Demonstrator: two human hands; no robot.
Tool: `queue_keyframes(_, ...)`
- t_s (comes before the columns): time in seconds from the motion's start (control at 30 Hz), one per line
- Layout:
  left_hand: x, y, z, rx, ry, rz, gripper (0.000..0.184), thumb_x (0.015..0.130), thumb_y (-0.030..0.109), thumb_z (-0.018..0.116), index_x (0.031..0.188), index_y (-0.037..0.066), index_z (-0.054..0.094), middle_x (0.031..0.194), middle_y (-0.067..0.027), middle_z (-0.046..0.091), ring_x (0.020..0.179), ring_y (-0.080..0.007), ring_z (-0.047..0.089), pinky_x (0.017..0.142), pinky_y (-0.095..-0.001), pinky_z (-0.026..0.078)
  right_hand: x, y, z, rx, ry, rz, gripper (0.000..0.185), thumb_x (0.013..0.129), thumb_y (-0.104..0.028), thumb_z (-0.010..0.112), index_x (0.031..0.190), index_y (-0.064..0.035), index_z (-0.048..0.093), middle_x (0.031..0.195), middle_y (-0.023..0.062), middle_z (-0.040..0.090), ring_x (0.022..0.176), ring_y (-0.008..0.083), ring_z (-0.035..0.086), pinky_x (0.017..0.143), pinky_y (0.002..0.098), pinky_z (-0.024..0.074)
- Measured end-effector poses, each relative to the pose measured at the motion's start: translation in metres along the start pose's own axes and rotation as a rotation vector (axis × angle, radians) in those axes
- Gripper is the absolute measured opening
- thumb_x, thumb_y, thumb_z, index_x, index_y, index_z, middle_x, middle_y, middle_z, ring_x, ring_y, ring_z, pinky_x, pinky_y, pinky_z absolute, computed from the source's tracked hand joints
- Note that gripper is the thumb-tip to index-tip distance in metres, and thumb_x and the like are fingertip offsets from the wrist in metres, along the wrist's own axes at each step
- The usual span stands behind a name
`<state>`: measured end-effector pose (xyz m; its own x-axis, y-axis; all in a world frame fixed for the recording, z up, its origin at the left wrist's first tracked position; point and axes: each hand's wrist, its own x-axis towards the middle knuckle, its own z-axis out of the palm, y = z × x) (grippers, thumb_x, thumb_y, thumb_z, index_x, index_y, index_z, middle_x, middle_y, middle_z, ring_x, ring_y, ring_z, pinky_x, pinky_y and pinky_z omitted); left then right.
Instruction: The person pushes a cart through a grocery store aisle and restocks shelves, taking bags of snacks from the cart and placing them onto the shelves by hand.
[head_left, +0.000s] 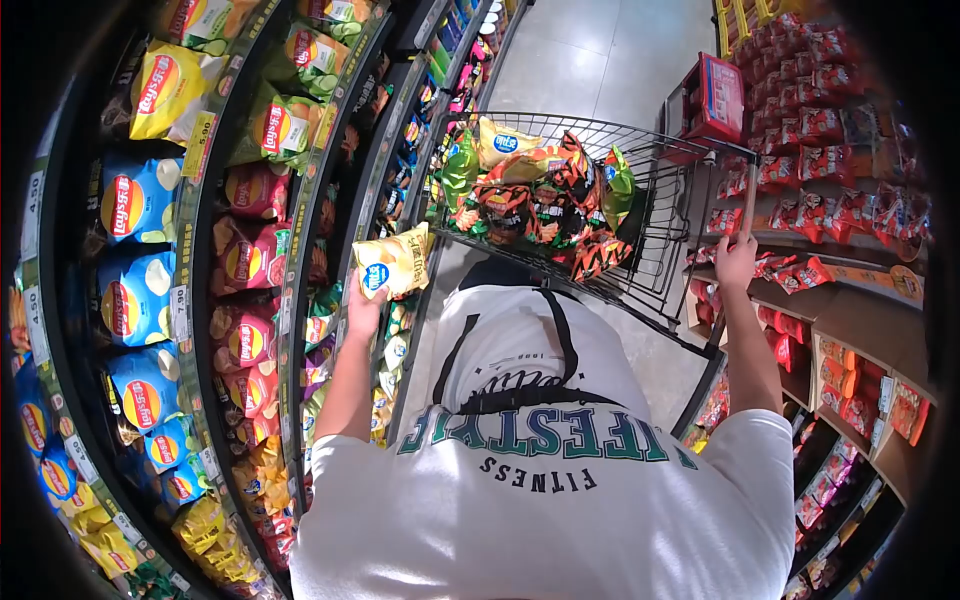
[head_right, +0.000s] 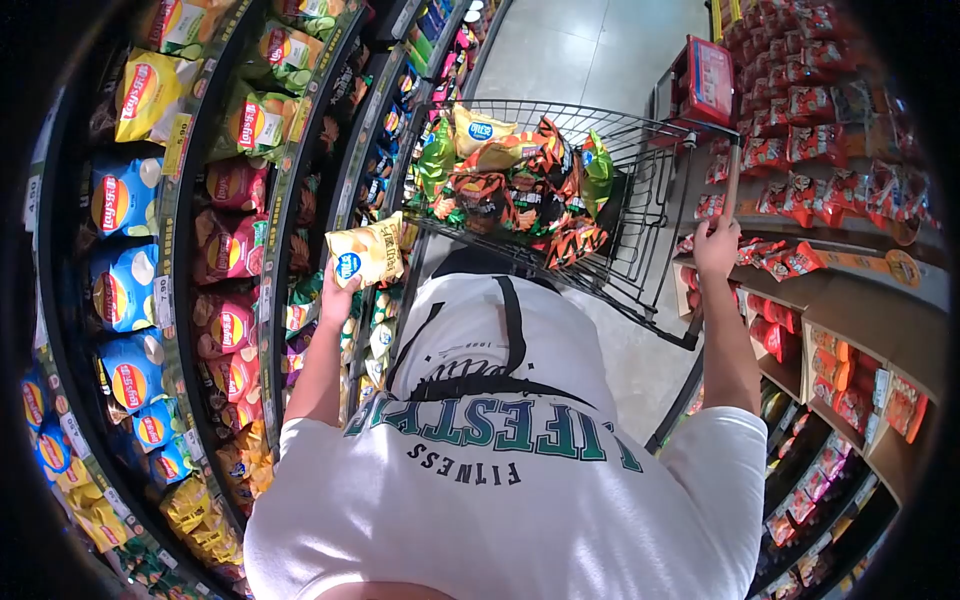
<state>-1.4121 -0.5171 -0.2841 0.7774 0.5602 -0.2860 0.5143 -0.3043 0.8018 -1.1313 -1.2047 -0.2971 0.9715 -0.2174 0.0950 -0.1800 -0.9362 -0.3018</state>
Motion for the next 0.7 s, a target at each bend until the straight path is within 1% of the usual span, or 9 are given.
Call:
queue_keyframes(0.1, -0.001, -0.025, 0.001, -0.078, -0.038, -0.001, 0.08, 0.085, 0.006, 0.075, 0.151, -0.002, 0.032, 0.136, -0.0161, 0.057, 0.123, -0.0227, 0.057, 0.107, -0.034, 0.043, -0.006, 0.005, 0.001, 0.022, 0.041, -0.06, 0.02, 0.088, -0.025, 0.063, 0.1, -0.0076, 0.062, 0.114, 0.0225, 0.055, 0.099, 0.0413, 0.061, 0.086, 0.0492, 0.0517)
queue_keyframes(0.17, -0.008, -0.036, 0.005, 0.062, 0.065, -0.012, 0.082, 0.083, 0.01, 0.077, 0.151, -0.001, 0.033, 0.134, -0.0171, 0.059, 0.122, -0.0239, 0.059, 0.106, -0.0343, 0.044, -0.013, 0.001, -0.002, -0.016, 0.0, -0.003, 0.022, 0.087, -0.023, 0.064, 0.101, -0.0067, 0.062, 0.109, 0.0224, 0.055, 0.098, 0.0414, 0.06, 0.087, 0.0484, 0.0511)
queue_keyframes(0.3, -0.022, -0.056, 0.009, 0.125, 0.045, 0.011, 0.082, 0.082, 0.011, 0.077, 0.151, 0.0, 0.033, 0.132, -0.0169, 0.062, 0.121, -0.0238, 0.06, 0.104, -0.0342, 0.046, -0.029, 0.01, -0.007, -0.003, -0.014, -0.083, 0.023, 0.088, -0.022, 0.065, 0.103, -0.0057, 0.06, 0.113, 0.0236, 0.054, 0.1, 0.0422, 0.06, 0.089, 0.0486, 0.0505)
queue_keyframes(0.37, -0.035, -0.069, 0.017, 0.07, 0.058, 0.002, 0.083, 0.082, 0.011, 0.077, 0.151, 0.0, 0.032, 0.132, -0.0176, 0.062, 0.12, -0.0242, 0.06, 0.103, -0.0338, 0.046, -0.037, 0.016, -0.004, 0.01, 0.006, -0.125, 0.022, 0.09, -0.021, 0.063, 0.105, -0.0055, 0.06, 0.115, 0.024, 0.055, 0.103, 0.0425, 0.059, 0.091, 0.0487, 0.0496)
queue_keyframes(0.4, -0.055, -0.039, 0.02, -0.044, 0.042, -0.104, 0.085, 0.082, 0.011, 0.078, 0.152, 0.001, 0.031, 0.133, -0.0181, 0.061, 0.121, -0.0239, 0.06, 0.103, -0.0332, 0.046, -0.038, 0.022, 0.0, -0.01, 0.002, -0.133, 0.022, 0.09, -0.02, 0.062, 0.105, -0.0044, 0.059, 0.113, 0.0241, 0.056, 0.103, 0.0427, 0.059, 0.091, 0.0497, 0.0493)
queue_keyframes(0.43, -0.053, -0.08, 0.025, -0.007, 0.068, -0.05, 0.086, 0.081, 0.013, 0.078, 0.152, 0.001, 0.031, 0.135, -0.0194, 0.06, 0.122, -0.025, 0.06, 0.104, -0.0339, 0.046, -0.045, 0.021, 0.0, 0.012, 0.046, -0.164, 0.021, 0.09, -0.019, 0.062, 0.103, -0.0034, 0.059, 0.111, 0.0244, 0.056, 0.102, 0.0432, 0.059, 0.091, 0.05, 0.049)
queue_keyframes(0.57, -0.101, -0.114, 0.033, 0.002, 0.142, -0.057, 0.089, 0.082, 0.018, 0.079, 0.154, 0.003, 0.029, 0.14, -0.0202, 0.056, 0.127, -0.028, 0.056, 0.108, -0.0358, 0.043, -0.073, 0.03, -0.01, -0.015, 0.014, -0.315, 0.018, 0.09, -0.017, 0.064, 0.098, -0.0019, 0.058, 0.118, 0.0293, 0.054, 0.108, 0.0466, 0.055, 0.095, 0.0496, 0.0471)
queue_keyframes(0.63, -0.137, -0.111, 0.028, 0.009, 0.179, -0.133, 0.089, 0.082, 0.018, 0.079, 0.154, 0.004, 0.028, 0.14, -0.0188, 0.056, 0.127, -0.0281, 0.057, 0.108, -0.0352, 0.042, -0.09, 0.031, -0.013, -0.024, -0.011, -0.216, 0.019, 0.085, -0.011, 0.067, 0.1, -0.0026, 0.058, 0.118, 0.0267, 0.053, 0.107, 0.0459, 0.055, 0.094, 0.0497, 0.0467)
queue_keyframes(0.7, -0.166, -0.147, 0.03, -0.087, 0.244, -0.117, 0.09, 0.081, 0.016, 0.08, 0.154, 0.003, 0.028, 0.14, -0.0181, 0.056, 0.127, -0.0268, 0.056, 0.108, -0.0348, 0.042, -0.101, 0.047, -0.011, -0.052, 0.104, -0.409, 0.021, 0.085, -0.013, 0.068, 0.101, -0.0022, 0.059, 0.119, 0.0273, 0.052, 0.109, 0.0453, 0.055, 0.095, 0.0489, 0.0467)
